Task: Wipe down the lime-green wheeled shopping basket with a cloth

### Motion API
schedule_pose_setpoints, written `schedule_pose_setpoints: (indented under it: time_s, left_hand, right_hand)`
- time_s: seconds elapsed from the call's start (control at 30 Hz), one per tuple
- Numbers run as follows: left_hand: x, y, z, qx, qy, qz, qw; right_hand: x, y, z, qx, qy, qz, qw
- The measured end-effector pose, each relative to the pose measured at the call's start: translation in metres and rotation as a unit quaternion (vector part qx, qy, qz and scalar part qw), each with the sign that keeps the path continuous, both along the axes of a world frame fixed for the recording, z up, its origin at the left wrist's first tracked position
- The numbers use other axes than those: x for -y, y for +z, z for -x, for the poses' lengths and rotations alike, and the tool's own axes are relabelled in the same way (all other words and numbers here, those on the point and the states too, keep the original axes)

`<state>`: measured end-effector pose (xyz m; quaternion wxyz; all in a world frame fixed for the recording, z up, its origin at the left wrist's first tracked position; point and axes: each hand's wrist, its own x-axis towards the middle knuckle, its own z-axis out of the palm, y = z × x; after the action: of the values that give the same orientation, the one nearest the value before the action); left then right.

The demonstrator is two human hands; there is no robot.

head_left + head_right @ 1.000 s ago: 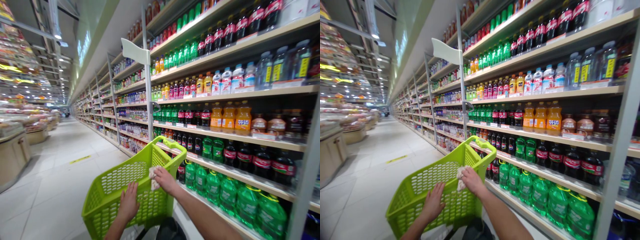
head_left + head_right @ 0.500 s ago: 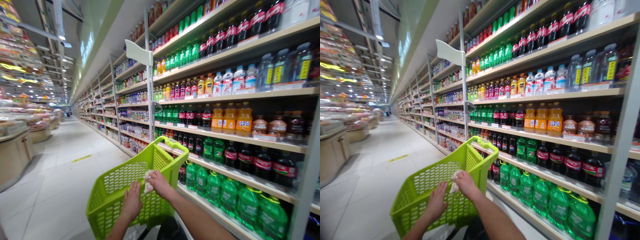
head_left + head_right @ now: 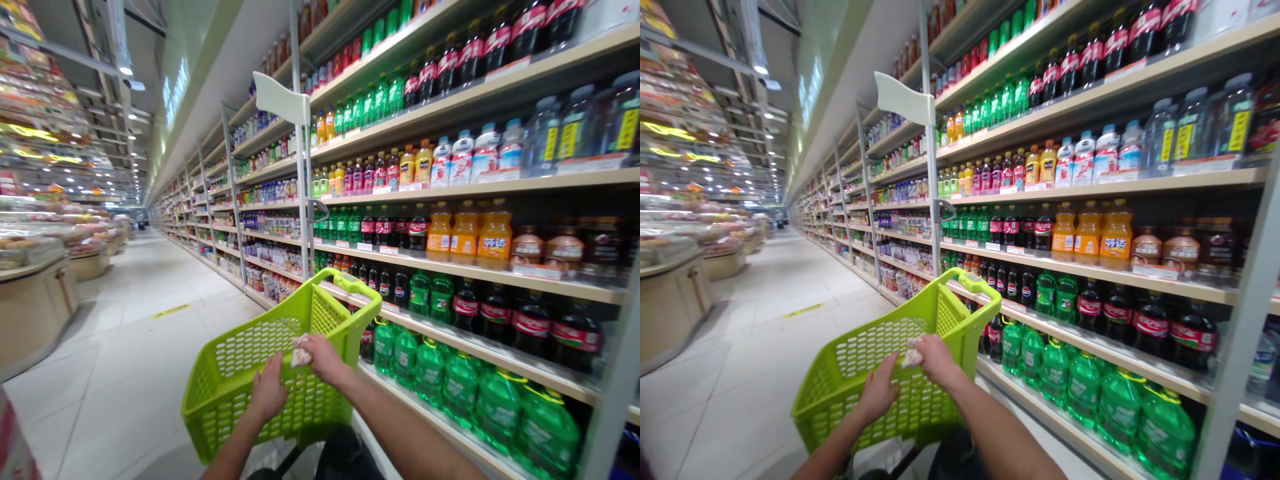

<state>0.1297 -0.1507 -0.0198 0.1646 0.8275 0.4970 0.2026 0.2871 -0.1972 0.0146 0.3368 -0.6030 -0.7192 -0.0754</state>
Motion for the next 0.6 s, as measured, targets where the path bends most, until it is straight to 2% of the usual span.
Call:
schedule_pose_setpoints:
  time_s: [0.03, 0.07, 0.13, 0.17, 0.2, 0.27, 0.33, 0.37, 0.4, 0.5, 0.57, 0.6]
  left_hand:
    - [-0.002, 0.005, -0.003, 0.09, 0.01, 0.021, 0.996]
    - [-0.003, 0.011, -0.006, 0.187, 0.014, 0.05, 0.981]
    - [-0.001, 0.021, -0.016, 0.356, -0.006, 0.132, 0.925]
    - [0.002, 0.024, -0.022, 0.417, -0.025, 0.181, 0.891]
    - [0.006, 0.026, -0.028, 0.462, -0.046, 0.225, 0.857]
    - [0.015, 0.026, -0.038, 0.519, -0.078, 0.283, 0.803]
    - [0.02, 0.023, -0.042, 0.542, -0.086, 0.304, 0.779]
    - [0.019, 0.022, -0.041, 0.542, -0.08, 0.301, 0.78]
    - [0.017, 0.023, -0.038, 0.528, -0.062, 0.284, 0.798]
    - [0.002, 0.032, -0.024, 0.434, 0.041, 0.177, 0.883]
    - [-0.007, 0.04, -0.022, 0.377, 0.095, 0.112, 0.914]
    - [-0.009, 0.043, -0.026, 0.365, 0.106, 0.092, 0.92]
  right_hand:
    - [-0.004, -0.003, 0.013, -0.095, 0.025, -0.004, 0.995]
    - [-0.006, -0.004, 0.022, -0.217, 0.044, -0.006, 0.975]
    - [-0.008, -0.003, 0.03, -0.44, 0.066, -0.001, 0.896]
    - [-0.008, -0.002, 0.031, -0.502, 0.07, 0.008, 0.862]
    - [-0.007, -0.003, 0.032, -0.538, 0.074, 0.018, 0.839]
    - [-0.005, -0.005, 0.035, -0.569, 0.086, 0.04, 0.817]
    - [-0.003, -0.009, 0.038, -0.593, 0.092, 0.061, 0.797]
    - [-0.003, -0.009, 0.038, -0.585, 0.086, 0.062, 0.804]
    - [-0.002, -0.008, 0.035, -0.562, 0.074, 0.055, 0.822]
    - [0.003, 0.005, 0.011, -0.474, 0.032, 0.004, 0.88]
    - [0.01, 0.016, -0.017, -0.393, -0.02, -0.038, 0.919]
    - [0.013, 0.021, -0.032, -0.302, -0.075, -0.061, 0.949]
